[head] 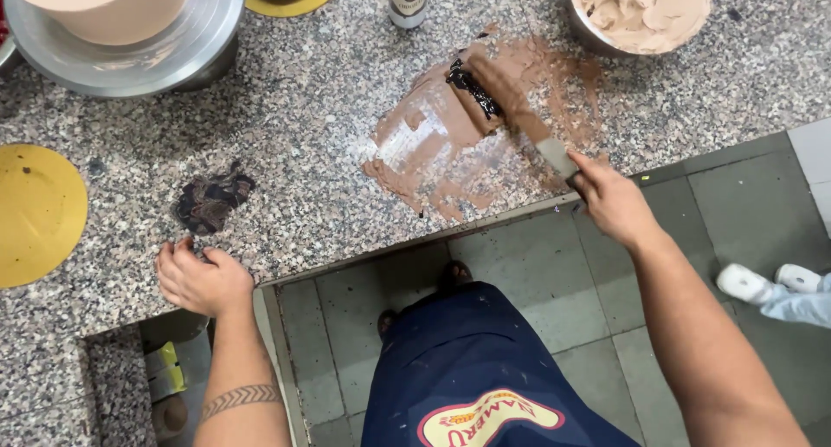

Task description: Spreading and mixing chocolate frosting with syrup on a granite kitchen counter using a spatula.

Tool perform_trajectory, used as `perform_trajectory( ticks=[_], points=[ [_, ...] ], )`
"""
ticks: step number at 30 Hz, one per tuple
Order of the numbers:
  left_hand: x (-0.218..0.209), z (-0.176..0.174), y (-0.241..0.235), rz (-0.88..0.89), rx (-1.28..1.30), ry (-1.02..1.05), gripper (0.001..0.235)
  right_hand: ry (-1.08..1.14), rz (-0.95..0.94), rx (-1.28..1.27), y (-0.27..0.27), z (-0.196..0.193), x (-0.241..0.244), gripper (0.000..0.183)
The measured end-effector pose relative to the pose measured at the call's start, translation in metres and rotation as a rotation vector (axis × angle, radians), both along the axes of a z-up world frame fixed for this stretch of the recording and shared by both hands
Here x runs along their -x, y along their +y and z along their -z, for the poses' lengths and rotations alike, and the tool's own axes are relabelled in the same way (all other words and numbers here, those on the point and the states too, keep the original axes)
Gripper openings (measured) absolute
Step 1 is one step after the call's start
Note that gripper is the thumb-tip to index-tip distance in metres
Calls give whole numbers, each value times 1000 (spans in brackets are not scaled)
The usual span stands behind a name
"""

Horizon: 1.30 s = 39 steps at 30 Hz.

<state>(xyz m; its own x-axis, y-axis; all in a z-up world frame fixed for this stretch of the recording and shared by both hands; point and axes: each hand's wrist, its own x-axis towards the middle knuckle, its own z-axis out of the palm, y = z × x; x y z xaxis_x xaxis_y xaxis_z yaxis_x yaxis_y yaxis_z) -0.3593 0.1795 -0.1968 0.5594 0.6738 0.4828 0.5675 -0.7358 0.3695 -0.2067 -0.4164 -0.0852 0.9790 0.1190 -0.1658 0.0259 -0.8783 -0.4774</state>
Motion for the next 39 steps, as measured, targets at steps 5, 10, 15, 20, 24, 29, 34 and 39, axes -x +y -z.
perform_trajectory(
  ticks=[5, 10, 15, 20, 24, 29, 34, 39],
  points=[
    [0, 0, 0, 0, -7, 8, 33, 141, 62, -84, 61, -52, 1, 41],
    [1, 2, 0, 18, -47, 32, 33, 326, 133, -243, 56, -2, 9, 45],
    [0, 2, 0, 10, -53, 32, 35, 204, -92, 317, 68, -44, -6, 48],
    [3, -1, 0, 10, -45, 44, 35, 115, -118, 97, 31, -22, -8, 44],
    [1, 6, 3, 17, -70, 48, 36, 64, -143, 106, 61, -23, 21, 43],
    [2, 3, 2, 15, -47, 66, 34, 119, -178, 387, 40, 7, -17, 47],
    [-1, 1, 3, 9, -35, 66, 34, 196, -67, -40, 11, -31, -27, 50],
    [0, 1, 0, 4, -17, 52, 36, 354, 182, -282, 26, -20, -21, 55]
  ],
)
